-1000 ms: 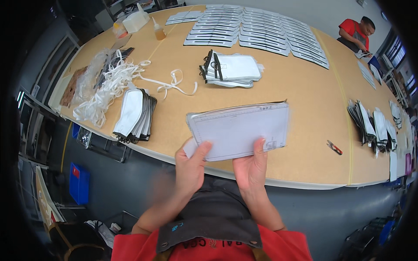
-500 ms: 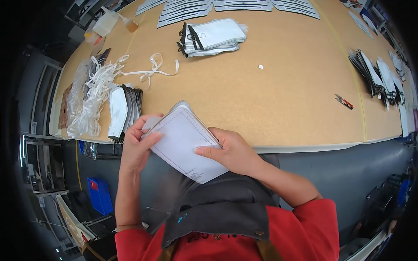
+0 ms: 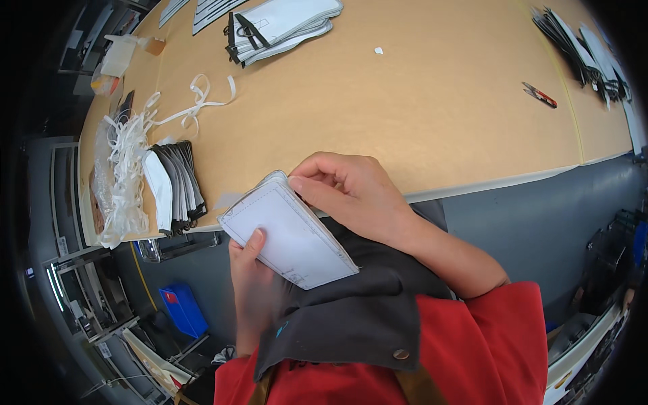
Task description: Assembling and aligning leather pieces for wallet production, including applying adhesive strips.
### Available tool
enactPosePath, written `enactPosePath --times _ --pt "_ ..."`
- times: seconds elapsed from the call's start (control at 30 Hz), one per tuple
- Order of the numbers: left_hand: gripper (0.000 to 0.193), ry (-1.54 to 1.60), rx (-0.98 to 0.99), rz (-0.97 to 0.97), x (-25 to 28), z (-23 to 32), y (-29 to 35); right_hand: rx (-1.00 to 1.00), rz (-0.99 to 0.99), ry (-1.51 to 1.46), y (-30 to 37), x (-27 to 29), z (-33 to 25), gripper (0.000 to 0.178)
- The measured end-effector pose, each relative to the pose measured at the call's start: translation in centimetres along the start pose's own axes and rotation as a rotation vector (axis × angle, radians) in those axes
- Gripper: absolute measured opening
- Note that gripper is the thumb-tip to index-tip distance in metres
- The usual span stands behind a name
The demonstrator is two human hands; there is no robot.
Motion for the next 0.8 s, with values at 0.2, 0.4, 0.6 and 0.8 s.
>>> enactPosePath --times 0.2,0.4,0.6,0.8 --pt "0.042 -0.001 0.038 0.041 -0.7 0.1 -0.4 -0.03 0.061 0.171 -0.1 0.8 -0.4 0.013" --pt "0.04 -0.026 0.028 0.083 -0.7 -0.3 -0.8 0.088 0.178 0.326 -0.4 1.3 -1.3 0.009" --pt "0.037 -0.067 0.047 0.089 -0.9 -0.6 -0.9 0.248 0.356 0.486 -0.3 1.4 -1.4 0.01" --pt "0.034 -0.067 0.067 0.102 -1.0 -0.8 -1.2 0.479 0.499 0.657 0.0 0.9 -1.4 0.014"
Point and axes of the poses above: each hand's wrist, its own y-axis away from the middle knuckle, its own x-axis out of the back of the hand, z = x × y, the point moved 8 cm from there along -y, towards the middle knuckle, and after that the axes turned 14 degrees about -x, right-handed, at the moved point
